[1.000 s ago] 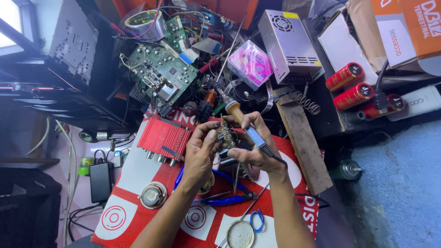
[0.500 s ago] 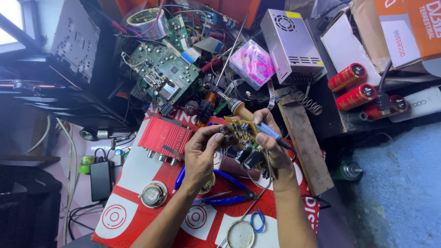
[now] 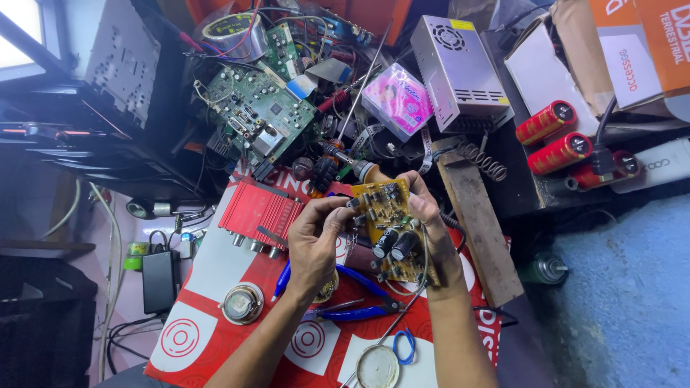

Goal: Soldering components onto a circuit board and inspecting the work

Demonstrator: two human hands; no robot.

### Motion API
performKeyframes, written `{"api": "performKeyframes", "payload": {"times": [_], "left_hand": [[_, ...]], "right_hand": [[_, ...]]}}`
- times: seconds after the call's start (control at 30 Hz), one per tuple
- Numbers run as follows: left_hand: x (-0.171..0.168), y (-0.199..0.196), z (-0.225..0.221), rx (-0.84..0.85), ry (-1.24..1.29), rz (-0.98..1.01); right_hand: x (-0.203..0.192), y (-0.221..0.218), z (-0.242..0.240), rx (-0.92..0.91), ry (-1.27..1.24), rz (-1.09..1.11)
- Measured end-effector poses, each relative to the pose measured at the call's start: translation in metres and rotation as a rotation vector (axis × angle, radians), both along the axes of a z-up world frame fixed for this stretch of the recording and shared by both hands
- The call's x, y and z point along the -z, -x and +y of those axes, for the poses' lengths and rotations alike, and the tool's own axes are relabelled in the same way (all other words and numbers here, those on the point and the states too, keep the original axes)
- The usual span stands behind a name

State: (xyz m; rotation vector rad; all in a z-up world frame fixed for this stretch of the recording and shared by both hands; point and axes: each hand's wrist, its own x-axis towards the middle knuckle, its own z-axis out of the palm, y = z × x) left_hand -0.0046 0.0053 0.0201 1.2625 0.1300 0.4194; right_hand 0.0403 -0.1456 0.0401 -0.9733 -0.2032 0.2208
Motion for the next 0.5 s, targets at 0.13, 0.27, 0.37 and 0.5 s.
{"api": "performKeyframes", "payload": {"times": [0.13, 0.27, 0.37, 0.5], "left_hand": [[0.006, 0.000, 0.003, -0.007, 0.024, -0.005], [0.010, -0.005, 0.015, -0.053, -0.107, -0.076], [0.011, -0.006, 0.019, -0.062, -0.192, -0.079], [0.010, -0.007, 0.024, -0.056, -0.297, -0.080]], "right_hand": [[-0.063, 0.022, 0.021, 0.031, -0.003, 0.029], [-0.056, 0.019, 0.015, 0.067, -0.004, 0.023], [-0.062, 0.021, 0.016, 0.102, 0.059, -0.021], [-0.041, 0.016, 0.003, 0.117, -0.008, -0.048]]}}
